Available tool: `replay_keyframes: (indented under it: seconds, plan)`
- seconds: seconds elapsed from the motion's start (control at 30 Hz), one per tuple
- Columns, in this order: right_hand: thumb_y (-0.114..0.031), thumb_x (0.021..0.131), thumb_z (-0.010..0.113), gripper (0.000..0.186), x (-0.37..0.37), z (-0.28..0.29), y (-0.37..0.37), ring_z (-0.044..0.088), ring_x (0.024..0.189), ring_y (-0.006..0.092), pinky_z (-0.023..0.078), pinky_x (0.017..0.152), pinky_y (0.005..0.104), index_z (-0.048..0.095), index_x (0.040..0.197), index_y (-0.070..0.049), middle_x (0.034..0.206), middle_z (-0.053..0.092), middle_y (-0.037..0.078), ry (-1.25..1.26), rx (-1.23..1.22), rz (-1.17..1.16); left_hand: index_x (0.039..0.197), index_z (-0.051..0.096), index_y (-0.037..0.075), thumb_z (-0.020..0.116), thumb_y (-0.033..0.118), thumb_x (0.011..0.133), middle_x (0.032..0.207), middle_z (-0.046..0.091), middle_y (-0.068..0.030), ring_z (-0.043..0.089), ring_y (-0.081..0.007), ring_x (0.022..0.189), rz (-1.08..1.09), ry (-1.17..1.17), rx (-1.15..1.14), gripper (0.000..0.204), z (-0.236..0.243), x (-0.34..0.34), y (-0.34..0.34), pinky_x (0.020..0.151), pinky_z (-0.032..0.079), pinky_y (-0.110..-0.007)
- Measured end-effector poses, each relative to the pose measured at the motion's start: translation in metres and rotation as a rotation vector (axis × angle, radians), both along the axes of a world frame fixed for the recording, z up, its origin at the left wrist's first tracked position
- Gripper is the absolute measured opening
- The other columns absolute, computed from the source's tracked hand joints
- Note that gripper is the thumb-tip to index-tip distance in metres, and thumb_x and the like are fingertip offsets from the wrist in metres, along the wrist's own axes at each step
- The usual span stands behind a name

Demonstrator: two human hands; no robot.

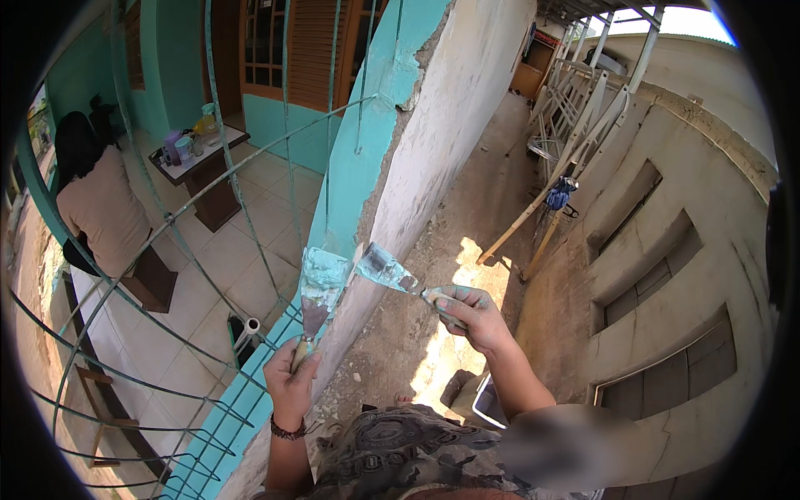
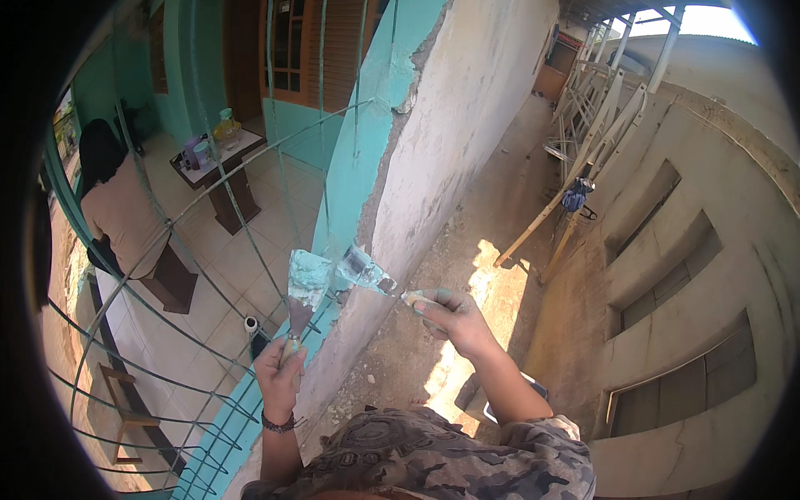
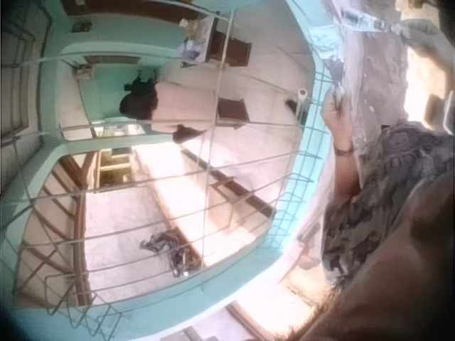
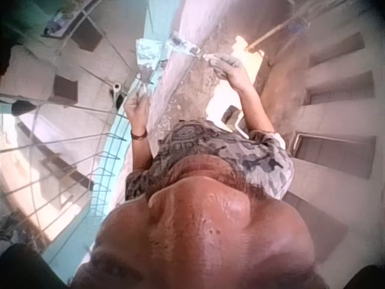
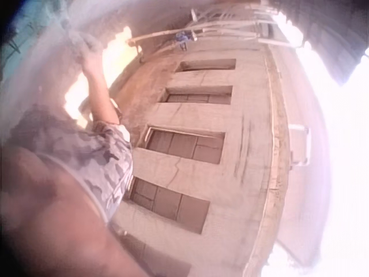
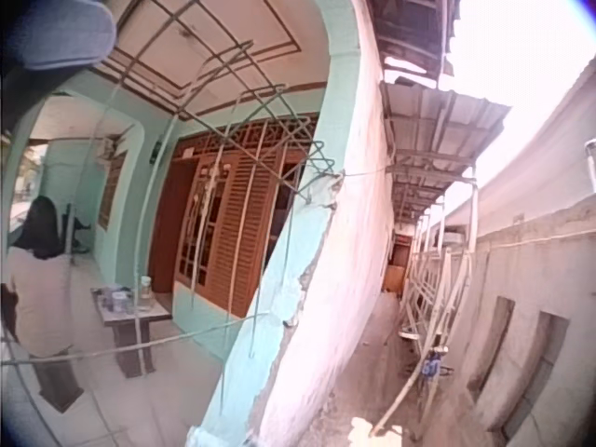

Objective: The person mixes light green plaster in a container using two putty knives, then applies the plaster to a wall section using the knives. The person moves from an indoor tiled area to an outdoor wall to perform the application.

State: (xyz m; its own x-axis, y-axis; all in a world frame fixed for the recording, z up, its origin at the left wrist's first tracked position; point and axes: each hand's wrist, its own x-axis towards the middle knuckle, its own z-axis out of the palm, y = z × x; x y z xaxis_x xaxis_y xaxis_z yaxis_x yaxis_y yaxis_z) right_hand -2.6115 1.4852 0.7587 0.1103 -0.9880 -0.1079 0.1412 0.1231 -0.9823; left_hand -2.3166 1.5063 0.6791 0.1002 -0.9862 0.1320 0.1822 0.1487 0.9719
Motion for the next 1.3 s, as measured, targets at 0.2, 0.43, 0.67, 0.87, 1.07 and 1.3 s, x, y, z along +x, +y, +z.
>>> replay_keyframes:
  seconds: [0.2,0.43,0.67,0.87,1.07,1.3]
  plan:
    - [-0.017,0.089,0.063,0.026,0.021,-0.002,0.014,0.035,0.05,0.0032,0.026,0.046,0.0201,0.065,0.11,0.0,0.063,0.049,-0.006,0.051,0.011,-0.092,0.107,0.061,-0.006,0.065,0.001,0.082,0.082,0.06,0.0005,0.048,-0.0039,0.066,0.005,0.004,0.058,0.026,-0.012,0.026,0.024,0.058,0.038,-0.019]
    - [-0.012,0.088,0.065,0.029,0.05,-0.027,0.025,0.034,0.049,0.0013,0.024,0.043,0.0183,0.062,0.112,0.004,0.069,0.053,-0.005,0.013,0.077,-0.042,0.107,0.061,-0.005,0.065,0.004,0.083,0.075,0.058,0.0,0.046,-0.0037,0.058,0.056,-0.123,0.012,0.025,-0.042,0.044,0.038,0.052,0.035,-0.019]
    - [-0.009,0.085,0.069,0.025,0.057,0.001,0.035,0.041,0.052,0.0001,0.029,0.044,0.0165,0.067,0.106,0.002,0.073,0.062,-0.002,0.295,-0.094,-0.156,0.109,0.061,-0.006,0.069,0.005,0.082,0.081,0.061,-0.0011,0.05,-0.0054,0.068,0.071,-0.188,0.019,0.03,-0.033,0.061,0.056,0.061,0.04,-0.02]
    - [-0.009,0.085,0.07,0.024,0.07,0.002,0.038,0.043,0.053,0.0005,0.031,0.045,0.0167,0.068,0.106,0.002,0.074,0.063,-0.002,0.334,-0.142,-0.107,0.112,0.06,-0.006,0.069,0.004,0.081,0.081,0.062,-0.0018,0.05,-0.0049,0.065,0.113,-0.17,-0.001,0.034,-0.04,0.065,0.067,0.057,0.039,-0.019]
    - [-0.011,0.084,0.071,0.023,0.065,-0.002,0.036,0.044,0.054,0.0009,0.033,0.047,0.0172,0.069,0.105,0.0,0.074,0.063,-0.002,0.347,-0.158,-0.084,0.108,0.063,-0.006,0.075,0.007,0.077,0.075,0.063,-0.0042,0.051,-0.0058,0.065,0.14,-0.363,-0.12,0.036,-0.037,0.068,0.071,0.06,0.043,-0.02]
    - [-0.011,0.084,0.07,0.023,0.059,-0.009,0.029,0.043,0.053,0.001,0.033,0.047,0.0178,0.069,0.105,-0.001,0.072,0.062,-0.003,0.344,-0.197,-0.056,0.107,0.063,-0.007,0.076,0.004,0.073,0.077,0.066,-0.0093,0.059,-0.0096,0.067,0.112,-0.565,-0.214,0.037,-0.019,0.072,0.069,0.063,0.046,-0.022]
